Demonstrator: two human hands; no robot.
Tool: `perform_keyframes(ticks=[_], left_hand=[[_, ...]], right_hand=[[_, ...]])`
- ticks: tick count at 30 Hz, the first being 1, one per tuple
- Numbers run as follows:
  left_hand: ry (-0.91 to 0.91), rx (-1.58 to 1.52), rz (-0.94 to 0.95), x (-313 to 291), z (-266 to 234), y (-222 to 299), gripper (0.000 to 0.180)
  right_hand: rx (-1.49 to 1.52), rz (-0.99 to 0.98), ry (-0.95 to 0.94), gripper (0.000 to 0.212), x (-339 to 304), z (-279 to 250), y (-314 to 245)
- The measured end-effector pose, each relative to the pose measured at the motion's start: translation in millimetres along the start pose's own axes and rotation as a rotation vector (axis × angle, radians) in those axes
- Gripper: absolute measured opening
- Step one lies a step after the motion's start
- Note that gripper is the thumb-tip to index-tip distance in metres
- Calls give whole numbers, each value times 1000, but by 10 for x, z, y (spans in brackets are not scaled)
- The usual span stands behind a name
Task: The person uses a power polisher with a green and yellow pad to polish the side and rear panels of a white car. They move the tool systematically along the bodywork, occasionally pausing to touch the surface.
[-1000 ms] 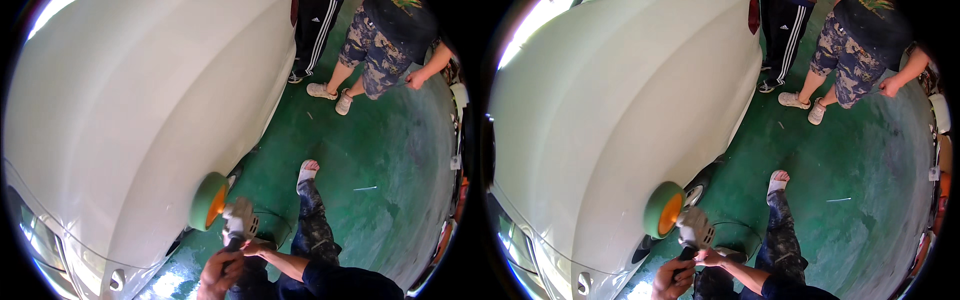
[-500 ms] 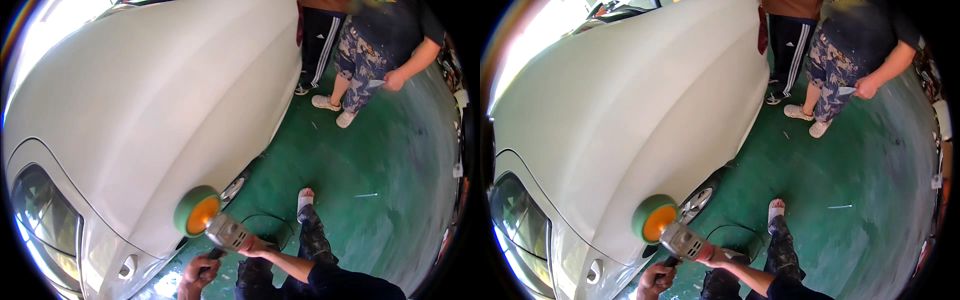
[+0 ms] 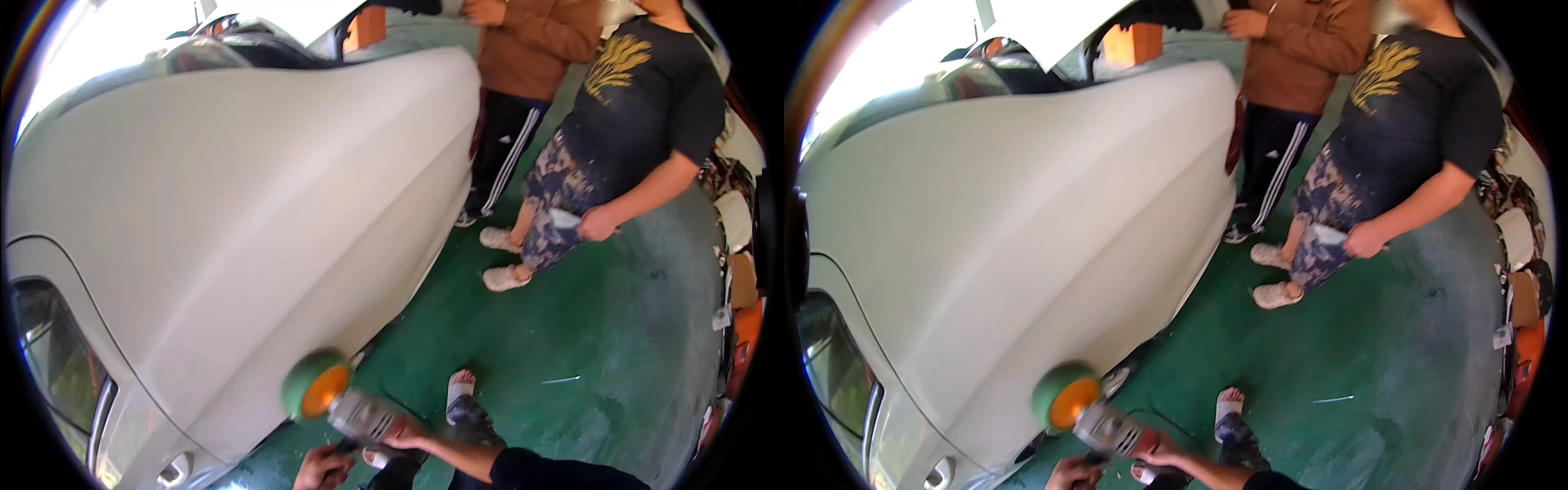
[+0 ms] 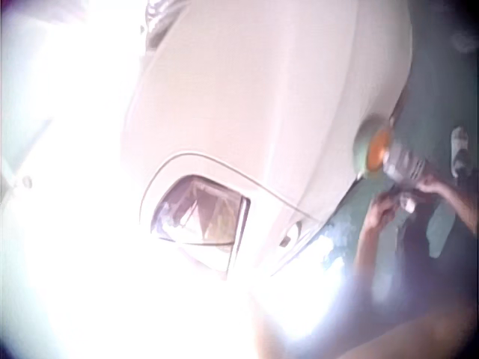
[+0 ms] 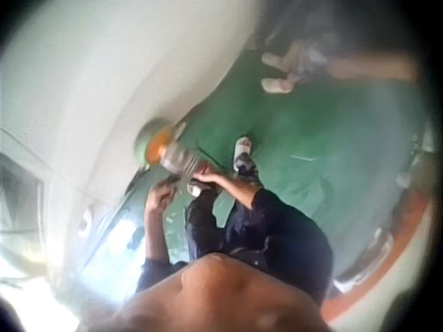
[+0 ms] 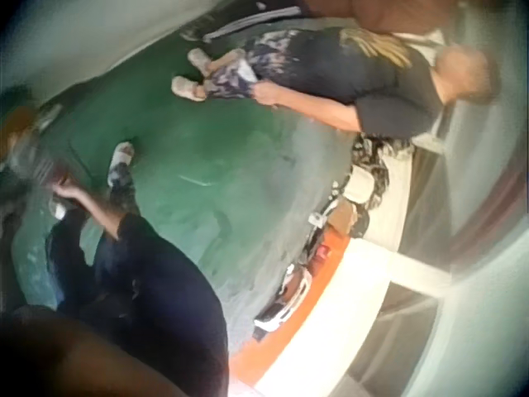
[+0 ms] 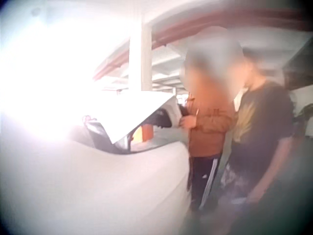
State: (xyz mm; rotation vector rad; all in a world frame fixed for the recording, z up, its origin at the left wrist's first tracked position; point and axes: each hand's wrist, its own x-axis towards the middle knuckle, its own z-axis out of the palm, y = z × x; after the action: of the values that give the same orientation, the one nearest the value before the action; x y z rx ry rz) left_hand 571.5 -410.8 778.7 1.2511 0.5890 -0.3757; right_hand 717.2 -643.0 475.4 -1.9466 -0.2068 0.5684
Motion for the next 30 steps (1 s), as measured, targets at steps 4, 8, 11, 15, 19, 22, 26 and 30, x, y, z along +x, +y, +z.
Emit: perform_keyframes(ticks=[4,8,11,15,19,22,26,30], left_hand=[[226,-136,-348,-826,-686,-161,56],[269,-56,-300,-1440,-1502,-715,62],[233,-95,-231,-1588,-1596,-746,57],[309,-121,-268,-1466,-1199,-603,55],[226,119,-425,-710,-211,657,49],[189,179,-262,-399,240,804,37],[174,331,52,-110,225,357,18],[298,668,204,-208,246,261,25]], right_hand=[[-353,95,180,26,172,-35,730],[-766,255,349,21,314,-130,2073],[-971,324,413,18,422,-131,2692],[-1146,213,556,12,633,-93,3103],[-1097,280,637,12,382,-108,3164],[-1045,162,569,13,363,-283,2512],[-550,-50,295,14,166,-59,1404],[-149,-239,-56,15,-12,262,331]])
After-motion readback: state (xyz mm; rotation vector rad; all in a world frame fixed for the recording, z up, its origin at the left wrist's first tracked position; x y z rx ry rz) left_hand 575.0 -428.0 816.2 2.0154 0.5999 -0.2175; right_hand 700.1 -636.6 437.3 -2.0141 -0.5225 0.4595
